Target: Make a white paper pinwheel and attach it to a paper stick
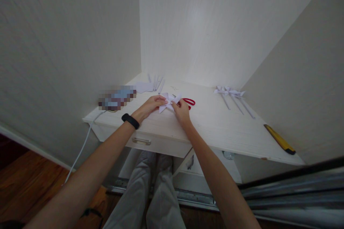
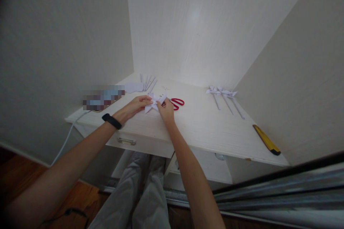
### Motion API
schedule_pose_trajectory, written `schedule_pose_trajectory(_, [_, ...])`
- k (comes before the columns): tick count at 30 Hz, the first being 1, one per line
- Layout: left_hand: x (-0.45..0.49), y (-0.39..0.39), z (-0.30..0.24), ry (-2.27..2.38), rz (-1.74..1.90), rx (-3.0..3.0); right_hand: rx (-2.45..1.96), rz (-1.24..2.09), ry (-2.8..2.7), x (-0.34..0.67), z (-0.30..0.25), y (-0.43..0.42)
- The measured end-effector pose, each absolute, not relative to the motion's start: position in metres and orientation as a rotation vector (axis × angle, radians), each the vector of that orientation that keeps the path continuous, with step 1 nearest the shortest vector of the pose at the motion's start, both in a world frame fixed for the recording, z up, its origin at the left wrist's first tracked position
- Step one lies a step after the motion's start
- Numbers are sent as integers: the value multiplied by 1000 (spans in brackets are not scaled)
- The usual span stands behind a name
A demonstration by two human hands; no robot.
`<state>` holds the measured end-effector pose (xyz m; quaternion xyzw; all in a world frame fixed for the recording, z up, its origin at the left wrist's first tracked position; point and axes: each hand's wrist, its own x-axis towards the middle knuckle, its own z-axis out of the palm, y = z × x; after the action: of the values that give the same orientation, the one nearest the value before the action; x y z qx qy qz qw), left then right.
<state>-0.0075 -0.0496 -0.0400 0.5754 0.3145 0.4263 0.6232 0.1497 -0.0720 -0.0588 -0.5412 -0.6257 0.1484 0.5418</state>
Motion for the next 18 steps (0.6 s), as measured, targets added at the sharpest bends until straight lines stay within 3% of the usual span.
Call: schedule_pose_trajectory(18, [-7, -48, -42, 744, 997, 1300, -1279, 337, -1551, 147, -54, -77])
